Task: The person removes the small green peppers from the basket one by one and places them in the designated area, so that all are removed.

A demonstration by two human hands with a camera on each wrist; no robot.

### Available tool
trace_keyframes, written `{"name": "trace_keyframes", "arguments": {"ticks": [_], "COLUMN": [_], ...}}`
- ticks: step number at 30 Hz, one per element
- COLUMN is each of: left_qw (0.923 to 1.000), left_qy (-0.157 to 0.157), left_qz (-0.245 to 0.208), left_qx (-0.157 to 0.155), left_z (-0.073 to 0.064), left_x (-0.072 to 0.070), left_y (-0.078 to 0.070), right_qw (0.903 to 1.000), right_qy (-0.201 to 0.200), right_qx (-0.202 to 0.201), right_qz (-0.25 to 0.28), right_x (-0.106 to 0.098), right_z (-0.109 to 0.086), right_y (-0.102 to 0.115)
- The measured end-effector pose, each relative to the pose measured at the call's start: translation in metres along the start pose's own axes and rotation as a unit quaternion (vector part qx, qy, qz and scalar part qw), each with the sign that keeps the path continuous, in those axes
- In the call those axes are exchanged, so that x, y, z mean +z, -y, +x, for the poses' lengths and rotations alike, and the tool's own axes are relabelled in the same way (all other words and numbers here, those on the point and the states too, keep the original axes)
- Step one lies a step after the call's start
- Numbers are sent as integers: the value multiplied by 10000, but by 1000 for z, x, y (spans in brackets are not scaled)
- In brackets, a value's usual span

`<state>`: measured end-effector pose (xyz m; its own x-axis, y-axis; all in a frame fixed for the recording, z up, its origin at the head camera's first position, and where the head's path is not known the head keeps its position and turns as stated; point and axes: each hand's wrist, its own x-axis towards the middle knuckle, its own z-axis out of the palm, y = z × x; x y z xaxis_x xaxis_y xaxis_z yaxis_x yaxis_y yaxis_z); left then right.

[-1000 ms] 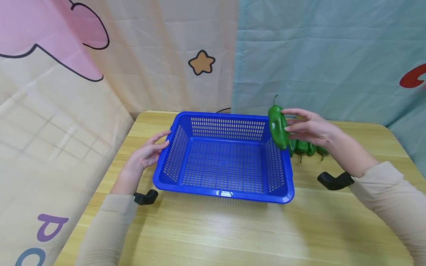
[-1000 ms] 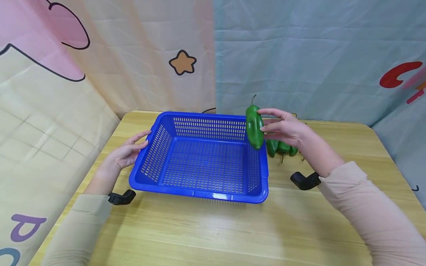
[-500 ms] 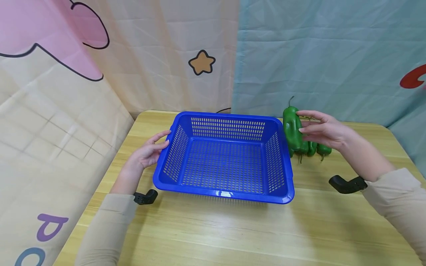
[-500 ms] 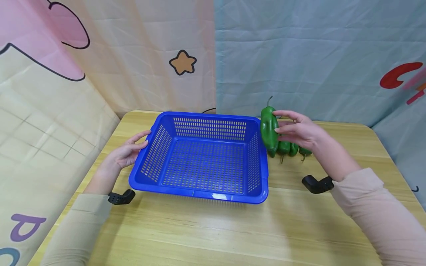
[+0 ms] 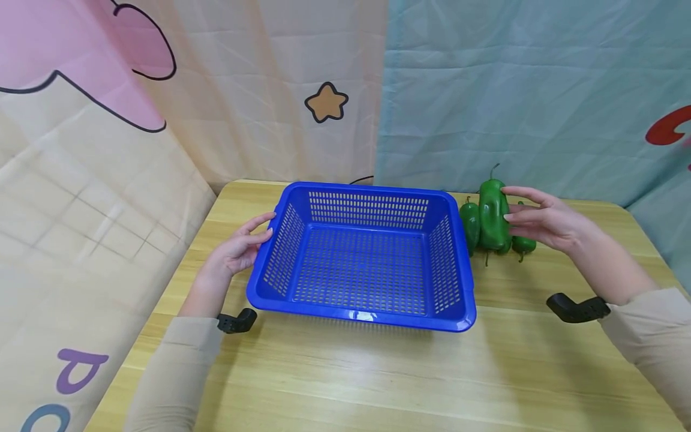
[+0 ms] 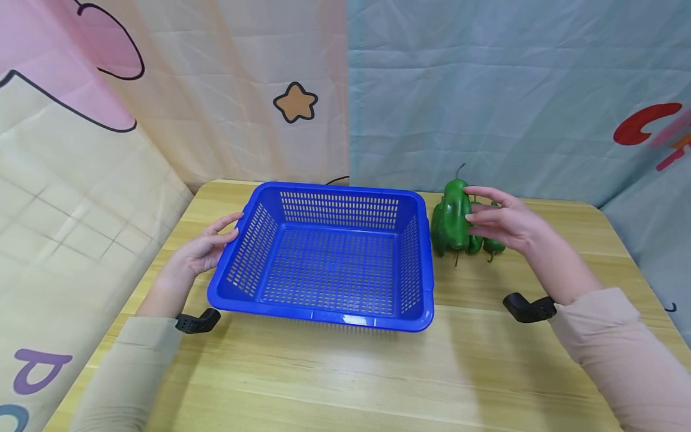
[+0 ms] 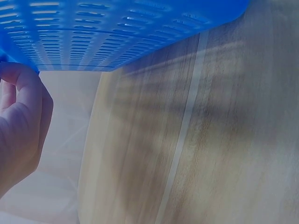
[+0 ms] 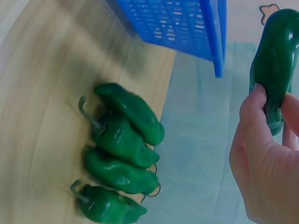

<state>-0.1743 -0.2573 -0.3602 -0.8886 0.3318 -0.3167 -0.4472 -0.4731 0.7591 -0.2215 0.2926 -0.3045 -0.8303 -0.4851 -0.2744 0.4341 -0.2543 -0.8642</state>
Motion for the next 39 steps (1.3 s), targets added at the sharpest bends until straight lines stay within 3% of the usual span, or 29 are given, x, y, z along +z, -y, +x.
{"name": "trace_keyframes", "arguments": {"ticks": [5, 16, 26, 34, 39], "left_qw": [9999, 9999, 9995, 9993, 9973], "left_qy": [102, -95, -48, -83, -152], "left_qz": [-34, 103, 305, 352, 717], "left_qx": [10, -97, -48, -70, 1], "left_z": [0, 0, -2, -2, -3], "left_x": [-1, 2, 1, 2, 4], "left_y": [0, -2, -2, -3, -4], "right_qw": [9995, 9992, 9943, 9923, 9898], "right_qy": [-68, -180, 320, 159, 275], "right_qx": [44, -27, -203, -216, -269], "right_qz": [290, 358, 996, 1211, 1373], "right_x": [-11, -36, -48, -68, -79], "right_z": [-4, -14, -19, -27, -33], "right_y": [0, -3, -10, -11, -14]}}
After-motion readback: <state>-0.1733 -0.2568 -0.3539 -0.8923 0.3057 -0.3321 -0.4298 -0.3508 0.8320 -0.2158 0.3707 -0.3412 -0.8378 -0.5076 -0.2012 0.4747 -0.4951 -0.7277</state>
